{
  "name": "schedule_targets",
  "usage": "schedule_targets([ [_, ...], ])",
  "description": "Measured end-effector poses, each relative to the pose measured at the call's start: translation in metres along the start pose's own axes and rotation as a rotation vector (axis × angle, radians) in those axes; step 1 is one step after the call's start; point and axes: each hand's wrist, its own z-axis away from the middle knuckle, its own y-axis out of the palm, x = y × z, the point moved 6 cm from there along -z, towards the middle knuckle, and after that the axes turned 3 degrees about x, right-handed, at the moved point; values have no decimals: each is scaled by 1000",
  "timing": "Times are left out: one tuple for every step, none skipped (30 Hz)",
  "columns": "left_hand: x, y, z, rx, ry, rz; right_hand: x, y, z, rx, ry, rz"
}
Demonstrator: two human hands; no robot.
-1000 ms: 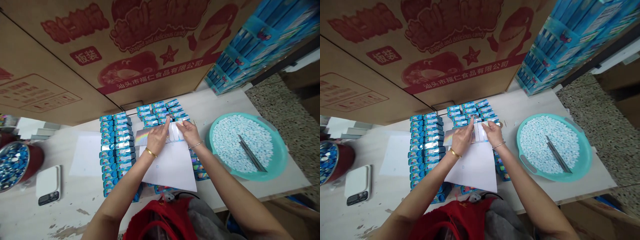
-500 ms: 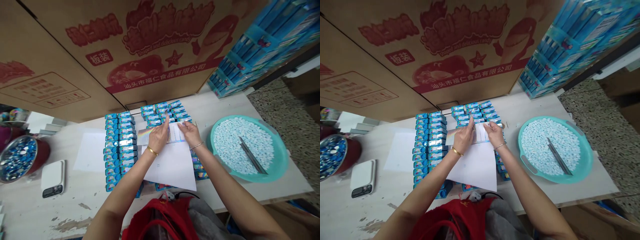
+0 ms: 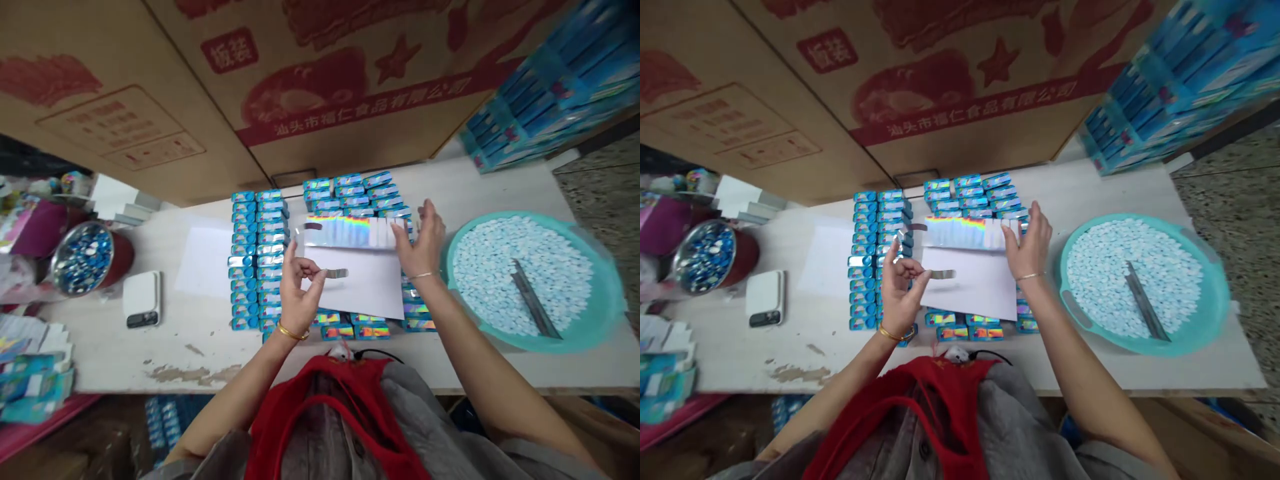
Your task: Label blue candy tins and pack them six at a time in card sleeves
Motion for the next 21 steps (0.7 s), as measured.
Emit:
schedule_targets([
  [5, -14, 11, -47, -86, 60, 13, 1, 15, 37, -22, -8],
  [10, -27, 24, -90, -158, 110, 25, 6, 34, 111, -2, -73],
  [16, -39, 37, -131, -215, 147, 35, 16, 56, 230, 56, -179],
  [22, -50, 51, -170, -263, 170, 45, 29, 81, 368, 137, -297],
  [28, -60, 66, -205, -302, 180, 52, 43, 108, 501, 230, -401],
  [34, -69, 81, -233, -334, 179, 59, 56, 135, 625, 321, -479],
  [39, -75, 95, -253, -360, 171, 64, 69, 162, 729, 398, -531],
  [43, -80, 110, -268, -381, 157, 68, 79, 185, 809, 451, -554],
  [48, -84, 124, -279, -399, 138, 70, 88, 204, 868, 475, -558],
  [52, -87, 136, -289, -414, 118, 72, 95, 219, 910, 476, -549],
  [56, -89, 148, -296, -426, 100, 73, 101, 231, 936, 464, -535],
  [61, -91, 157, -300, -437, 84, 72, 106, 239, 950, 450, -519],
  [65, -92, 165, -304, -446, 71, 71, 111, 245, 959, 439, -504],
  [70, -94, 171, -309, -450, 57, 70, 115, 249, 965, 429, -490],
  [74, -96, 175, -316, -450, 39, 68, 120, 252, 968, 416, -472],
  [79, -98, 177, -323, -444, 13, 67, 124, 253, 968, 392, -440],
  [83, -101, 177, -327, -433, -23, 65, 129, 254, 966, 357, -398],
  [86, -104, 176, -328, -419, -70, 64, 133, 254, 962, 319, -349],
  [89, -107, 174, -321, -400, -123, 63, 138, 253, 957, 286, -301],
  [91, -109, 172, -309, -380, -182, 61, 144, 252, 949, 262, -259],
  [94, -111, 169, -296, -362, -244, 60, 149, 252, 941, 247, -226],
])
